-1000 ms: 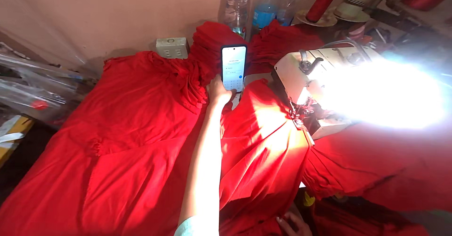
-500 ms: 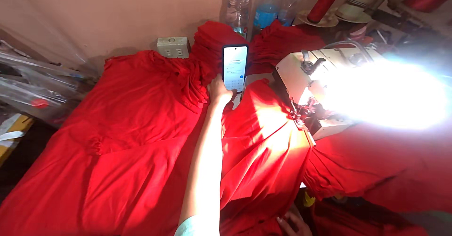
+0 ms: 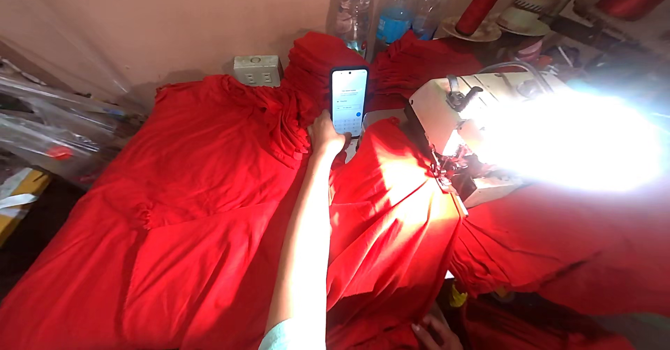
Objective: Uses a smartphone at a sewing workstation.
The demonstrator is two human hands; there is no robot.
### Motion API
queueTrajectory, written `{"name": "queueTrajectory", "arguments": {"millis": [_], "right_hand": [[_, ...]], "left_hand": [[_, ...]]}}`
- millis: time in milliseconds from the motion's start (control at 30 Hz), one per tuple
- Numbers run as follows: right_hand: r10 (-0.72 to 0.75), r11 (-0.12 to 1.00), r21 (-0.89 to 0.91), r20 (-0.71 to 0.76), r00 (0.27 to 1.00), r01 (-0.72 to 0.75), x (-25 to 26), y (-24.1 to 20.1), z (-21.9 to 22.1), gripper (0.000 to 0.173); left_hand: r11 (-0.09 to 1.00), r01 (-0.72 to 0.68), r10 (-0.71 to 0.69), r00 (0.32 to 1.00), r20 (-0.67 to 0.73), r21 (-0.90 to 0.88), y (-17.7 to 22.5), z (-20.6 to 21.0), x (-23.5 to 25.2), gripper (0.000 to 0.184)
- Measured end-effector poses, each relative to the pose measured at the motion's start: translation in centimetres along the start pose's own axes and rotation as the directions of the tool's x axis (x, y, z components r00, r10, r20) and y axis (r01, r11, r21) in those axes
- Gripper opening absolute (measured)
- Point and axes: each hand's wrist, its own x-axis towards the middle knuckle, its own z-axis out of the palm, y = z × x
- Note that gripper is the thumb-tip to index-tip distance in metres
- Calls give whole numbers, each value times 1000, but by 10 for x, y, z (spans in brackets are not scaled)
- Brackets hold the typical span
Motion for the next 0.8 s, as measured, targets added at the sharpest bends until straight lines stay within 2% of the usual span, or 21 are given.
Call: {"name": "queueTrajectory", "arguments": {"millis": [333, 400, 500, 567, 633, 700, 767, 800], "right_hand": [[-1, 1000, 1, -17, 1000, 1, 0, 0, 1, 5], [-15, 1000, 16, -16, 1000, 16, 1, 0, 1, 6], [-24, 999, 31, -11, 1000, 24, -1, -3, 2, 4], [-59, 998, 14, -3, 998, 59, -1, -7, 4, 4], [-81, 997, -18, 23, 996, 81, 0, -12, 6, 5], [-82, 995, -44, 53, 995, 85, -4, -16, 6, 7], [-107, 993, -49, 94, 990, 112, -8, -20, 5, 9], [-127, 990, -44, 121, 985, 133, -11, -23, 4, 10]], "left_hand": [[1000, 5, -5, 1000, -7, -15, 0, 0, 0, 67], [998, 28, -29, 999, -17, -61, 0, -2, 0, 76], [972, 54, -57, 998, -7, -227, 3, -35, -10, 103], [947, -51, 18, 994, -106, -318, 16, -84, -35, 99], [944, -250, 187, 943, -275, -216, 33, -135, -80, 84], [918, -396, 362, 846, -392, -7, 32, -176, -138, 71], [863, -488, 484, 723, -493, 131, 1, -206, -204, 62], [837, -524, 510, 641, -574, 158, -26, -215, -236, 57]]}}
